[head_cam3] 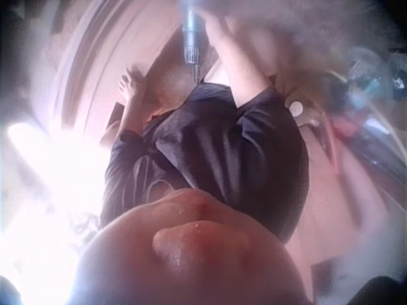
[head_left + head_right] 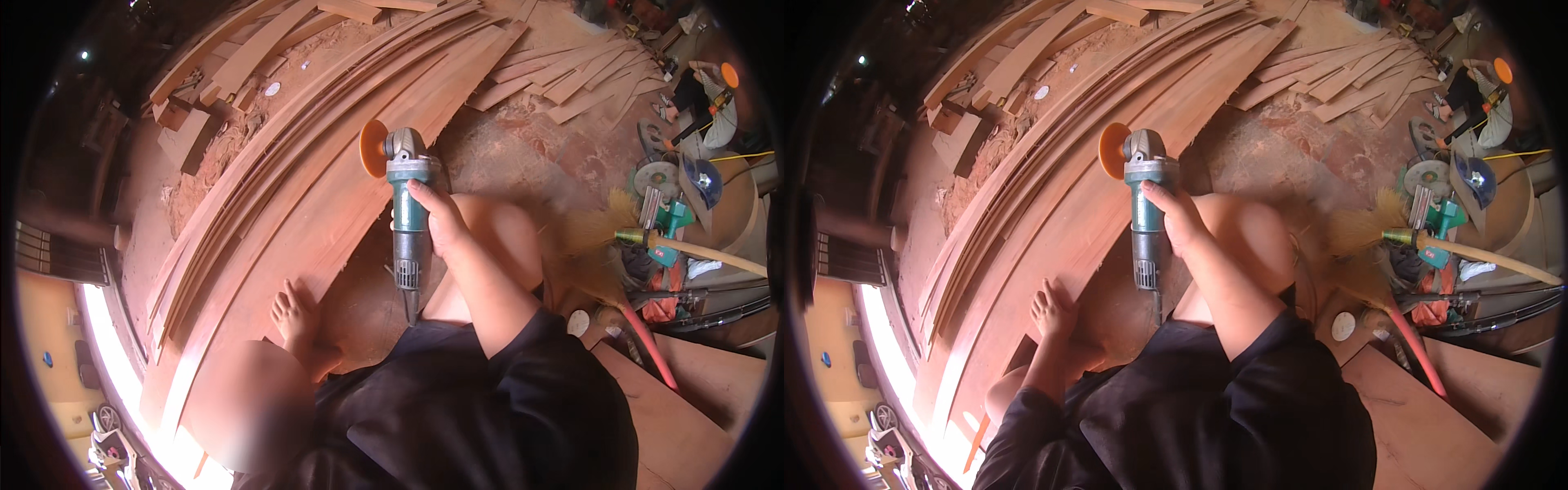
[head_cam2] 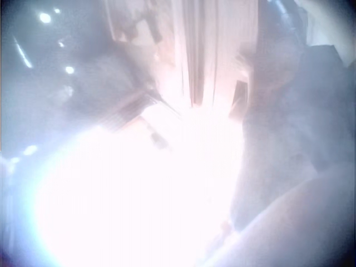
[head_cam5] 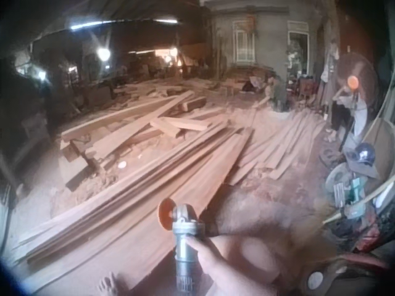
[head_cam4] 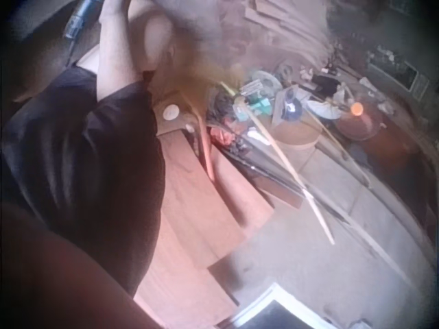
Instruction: The person uses an electric sander to smooth the surface of a long, curved wooden plank. They hold the plank with their left hand and operate the sander with their right hand, moving it back and forth along the wood's length.
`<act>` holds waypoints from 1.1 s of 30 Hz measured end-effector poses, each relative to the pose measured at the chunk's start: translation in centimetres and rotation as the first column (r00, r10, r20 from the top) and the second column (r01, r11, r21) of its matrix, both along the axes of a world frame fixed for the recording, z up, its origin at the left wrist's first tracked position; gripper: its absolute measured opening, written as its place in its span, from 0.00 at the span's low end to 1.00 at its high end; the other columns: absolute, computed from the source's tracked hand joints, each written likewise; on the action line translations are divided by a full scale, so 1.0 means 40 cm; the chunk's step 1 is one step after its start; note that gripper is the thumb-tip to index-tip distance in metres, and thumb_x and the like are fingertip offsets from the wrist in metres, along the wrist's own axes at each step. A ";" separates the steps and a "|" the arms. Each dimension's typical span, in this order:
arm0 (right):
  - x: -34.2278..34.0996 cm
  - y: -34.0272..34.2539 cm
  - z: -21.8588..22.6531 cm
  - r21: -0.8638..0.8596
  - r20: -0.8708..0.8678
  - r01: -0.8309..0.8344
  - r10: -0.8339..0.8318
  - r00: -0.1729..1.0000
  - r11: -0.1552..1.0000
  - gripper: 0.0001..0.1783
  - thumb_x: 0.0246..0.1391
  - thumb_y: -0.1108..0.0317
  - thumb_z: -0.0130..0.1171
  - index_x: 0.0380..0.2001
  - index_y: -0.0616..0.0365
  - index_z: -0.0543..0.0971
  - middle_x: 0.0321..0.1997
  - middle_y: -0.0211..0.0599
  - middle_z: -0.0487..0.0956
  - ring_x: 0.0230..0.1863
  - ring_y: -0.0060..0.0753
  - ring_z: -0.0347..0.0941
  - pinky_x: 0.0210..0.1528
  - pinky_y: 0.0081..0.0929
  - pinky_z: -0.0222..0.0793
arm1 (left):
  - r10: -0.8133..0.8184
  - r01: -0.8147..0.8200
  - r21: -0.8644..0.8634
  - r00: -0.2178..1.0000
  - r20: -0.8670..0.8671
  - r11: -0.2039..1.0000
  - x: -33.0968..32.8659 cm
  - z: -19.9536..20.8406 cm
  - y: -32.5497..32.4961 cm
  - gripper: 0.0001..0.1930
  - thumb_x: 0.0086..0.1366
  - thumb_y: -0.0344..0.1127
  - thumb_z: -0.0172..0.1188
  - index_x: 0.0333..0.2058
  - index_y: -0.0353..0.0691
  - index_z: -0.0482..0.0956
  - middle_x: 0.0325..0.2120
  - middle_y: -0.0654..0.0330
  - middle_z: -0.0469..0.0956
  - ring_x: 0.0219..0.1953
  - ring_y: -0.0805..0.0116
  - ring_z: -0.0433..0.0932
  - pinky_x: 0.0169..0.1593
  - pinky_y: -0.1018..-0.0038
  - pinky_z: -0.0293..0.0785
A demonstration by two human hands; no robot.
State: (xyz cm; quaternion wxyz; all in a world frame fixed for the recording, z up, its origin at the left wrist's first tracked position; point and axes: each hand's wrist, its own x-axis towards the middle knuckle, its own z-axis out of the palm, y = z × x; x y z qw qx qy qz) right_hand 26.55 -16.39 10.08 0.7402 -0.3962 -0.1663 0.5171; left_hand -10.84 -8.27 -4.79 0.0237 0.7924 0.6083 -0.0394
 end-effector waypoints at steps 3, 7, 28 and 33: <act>-0.031 0.019 0.003 0.008 -0.023 -0.041 0.041 0.999 0.999 0.33 0.60 0.44 0.73 0.53 0.60 0.77 0.34 0.40 0.81 0.30 0.36 0.83 0.35 0.36 0.85 | 0.004 -0.004 0.030 1.000 0.011 1.000 -0.049 -0.018 -0.027 0.58 0.56 0.62 0.76 0.77 0.40 0.57 0.66 0.42 0.68 0.71 0.37 0.64 0.75 0.44 0.58; -0.019 0.010 -0.014 0.019 -0.064 -0.048 0.049 0.997 0.999 0.26 0.62 0.53 0.74 0.55 0.55 0.79 0.42 0.31 0.79 0.39 0.25 0.78 0.38 0.30 0.79 | 0.041 -0.034 -0.219 0.999 0.024 0.975 0.044 0.116 -0.048 0.53 0.56 0.62 0.76 0.73 0.41 0.62 0.67 0.43 0.69 0.71 0.39 0.66 0.73 0.46 0.62; 0.025 0.030 0.013 -0.002 -0.030 0.016 -0.016 0.999 1.000 0.32 0.61 0.43 0.73 0.52 0.59 0.77 0.36 0.42 0.82 0.33 0.38 0.85 0.38 0.39 0.86 | -0.026 0.015 0.182 0.998 0.058 0.983 0.005 0.208 -0.002 0.31 0.70 0.48 0.58 0.69 0.43 0.73 0.57 0.46 0.79 0.62 0.42 0.76 0.66 0.43 0.67; 0.054 0.012 0.012 -0.042 -0.058 0.017 -0.020 0.998 0.999 0.33 0.60 0.42 0.73 0.53 0.59 0.76 0.34 0.42 0.82 0.31 0.39 0.84 0.38 0.38 0.85 | -0.070 0.076 0.199 0.997 -0.036 0.977 -0.122 0.191 0.144 0.37 0.64 0.51 0.68 0.70 0.43 0.72 0.59 0.48 0.79 0.62 0.42 0.76 0.66 0.44 0.69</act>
